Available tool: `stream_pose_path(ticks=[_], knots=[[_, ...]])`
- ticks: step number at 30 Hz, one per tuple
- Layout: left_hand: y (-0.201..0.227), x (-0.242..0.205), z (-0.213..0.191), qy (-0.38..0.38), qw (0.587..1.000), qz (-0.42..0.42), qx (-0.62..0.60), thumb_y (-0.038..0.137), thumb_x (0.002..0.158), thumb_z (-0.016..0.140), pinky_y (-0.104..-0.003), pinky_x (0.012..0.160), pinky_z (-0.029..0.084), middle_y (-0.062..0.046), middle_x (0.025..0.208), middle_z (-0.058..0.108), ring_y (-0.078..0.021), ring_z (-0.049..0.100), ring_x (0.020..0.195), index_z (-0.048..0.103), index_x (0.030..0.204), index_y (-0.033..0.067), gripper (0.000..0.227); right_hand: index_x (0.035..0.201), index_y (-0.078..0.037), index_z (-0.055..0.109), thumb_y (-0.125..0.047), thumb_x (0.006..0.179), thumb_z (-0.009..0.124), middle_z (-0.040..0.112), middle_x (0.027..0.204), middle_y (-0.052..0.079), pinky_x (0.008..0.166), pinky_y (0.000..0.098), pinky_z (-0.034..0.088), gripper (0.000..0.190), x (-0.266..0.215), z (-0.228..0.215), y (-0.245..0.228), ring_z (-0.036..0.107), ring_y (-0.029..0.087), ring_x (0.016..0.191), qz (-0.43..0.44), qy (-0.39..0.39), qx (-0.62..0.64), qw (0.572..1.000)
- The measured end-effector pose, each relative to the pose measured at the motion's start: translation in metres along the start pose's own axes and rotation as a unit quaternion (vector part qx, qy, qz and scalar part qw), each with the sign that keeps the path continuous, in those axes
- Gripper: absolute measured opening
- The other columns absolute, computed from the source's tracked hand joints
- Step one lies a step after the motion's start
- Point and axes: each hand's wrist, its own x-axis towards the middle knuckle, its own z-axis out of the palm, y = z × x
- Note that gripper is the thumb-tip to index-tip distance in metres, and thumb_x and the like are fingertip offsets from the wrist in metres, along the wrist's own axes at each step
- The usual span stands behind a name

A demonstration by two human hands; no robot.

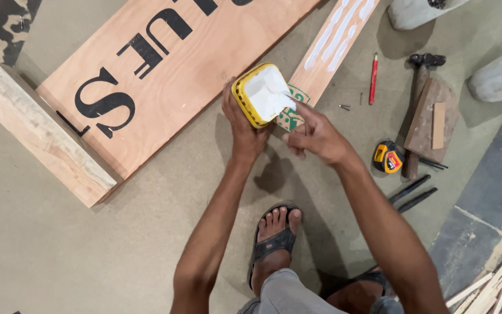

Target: The person hammers nails into a wooden plank, applies glue to the plank, and attaches it to a larger wooden board with the text 'BLUE ST'. The person then hammers nails to secure the plank to the board.

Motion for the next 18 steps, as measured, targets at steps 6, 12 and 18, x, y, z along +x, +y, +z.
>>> stream_pose_path(ticks=[6, 12, 18], knots=[[-0.011, -0.01, 0.023, 0.019, 0.993, -0.119, -0.006, 0.013, 0.09, 0.085, -0.057, 0.128, 0.022, -0.028, 0.166, 0.019, -0.0467, 0.02, 0.155, 0.014, 0.162, -0.0004, 0.102, 0.146, 0.005, 0.054, -0.007, 0.094, 0.061, 0.069, 0.082, 0.012, 0.065, 0.0316, 0.052, 0.054, 0.001, -0.024, 0.056, 0.063, 0.019, 0.067, -0.042, 0.009, 0.136, 0.99], [-0.034, -0.021, 0.009, 0.069, 0.988, -0.135, -0.019, 0.012, 0.084, 0.088, -0.052, 0.126, 0.027, -0.025, 0.159, 0.028, -0.0443, 0.029, 0.151, 0.016, 0.16, -0.0008, 0.106, 0.149, 0.003, 0.053, 0.0, 0.09, 0.062, 0.027, 0.161, 0.027, 0.123, 0.0452, 0.032, 0.059, 0.062, -0.057, 0.107, 0.036, 0.041, 0.149, -0.178, 0.28, -0.315, 0.889], [-0.032, -0.035, -0.011, 0.062, 0.987, -0.143, -0.029, 0.01, 0.085, 0.088, -0.049, 0.124, 0.032, -0.023, 0.155, 0.033, -0.0421, 0.034, 0.148, 0.022, 0.158, 0.0006, 0.099, 0.157, -0.002, 0.047, -0.003, 0.087, 0.065, 0.0, 0.172, 0.026, 0.126, 0.06, 0.002, 0.073, 0.09, -0.059, 0.117, -0.002, 0.049, 0.159, -0.127, 0.298, -0.413, 0.851]])
